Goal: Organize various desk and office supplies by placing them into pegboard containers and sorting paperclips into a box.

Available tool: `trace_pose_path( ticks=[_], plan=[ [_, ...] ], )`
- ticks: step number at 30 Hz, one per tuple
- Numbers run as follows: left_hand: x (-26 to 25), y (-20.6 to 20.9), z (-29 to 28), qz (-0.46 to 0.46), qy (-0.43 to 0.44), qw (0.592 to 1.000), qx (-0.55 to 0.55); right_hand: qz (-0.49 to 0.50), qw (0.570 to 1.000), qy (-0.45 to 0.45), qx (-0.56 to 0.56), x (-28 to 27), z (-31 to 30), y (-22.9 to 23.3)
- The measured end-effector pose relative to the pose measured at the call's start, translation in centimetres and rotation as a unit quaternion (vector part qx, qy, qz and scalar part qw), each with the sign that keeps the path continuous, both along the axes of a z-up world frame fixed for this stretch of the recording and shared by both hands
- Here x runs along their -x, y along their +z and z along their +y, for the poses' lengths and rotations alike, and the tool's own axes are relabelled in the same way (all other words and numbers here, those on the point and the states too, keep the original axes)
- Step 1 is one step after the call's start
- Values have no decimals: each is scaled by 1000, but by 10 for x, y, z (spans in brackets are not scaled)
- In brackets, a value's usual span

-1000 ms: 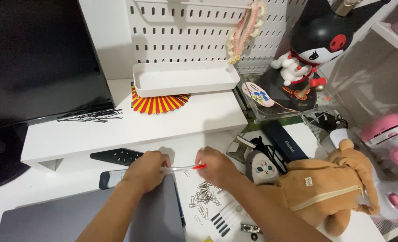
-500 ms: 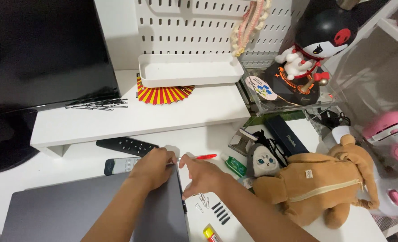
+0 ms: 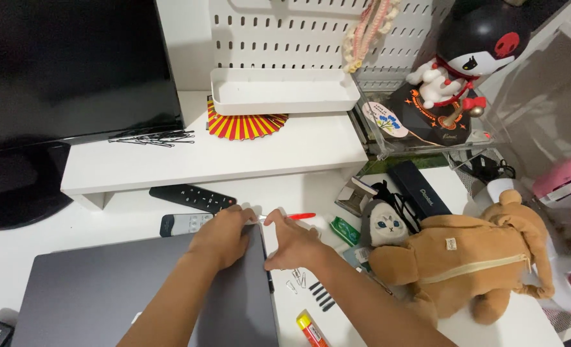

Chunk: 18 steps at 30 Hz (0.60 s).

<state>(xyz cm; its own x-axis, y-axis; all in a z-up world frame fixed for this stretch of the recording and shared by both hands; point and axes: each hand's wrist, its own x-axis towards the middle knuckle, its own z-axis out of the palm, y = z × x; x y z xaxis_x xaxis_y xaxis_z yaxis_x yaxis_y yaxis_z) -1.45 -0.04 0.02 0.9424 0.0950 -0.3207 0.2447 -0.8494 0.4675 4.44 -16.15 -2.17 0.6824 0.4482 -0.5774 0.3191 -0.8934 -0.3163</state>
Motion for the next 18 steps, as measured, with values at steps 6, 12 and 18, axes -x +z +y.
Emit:
trace_pose_path(
  ticks=[6,12,18],
  plan=[
    [5,2,0,-10,-3,1000,7,17,998,-44,39,0,-2,1],
    [10,9,0,-7,8,1000,6,-41,998,-10,56,10,5,5],
    [14,0,5,-12,-1,1000,-2,-51,998,-45,12,-3,-20,2]
  ],
)
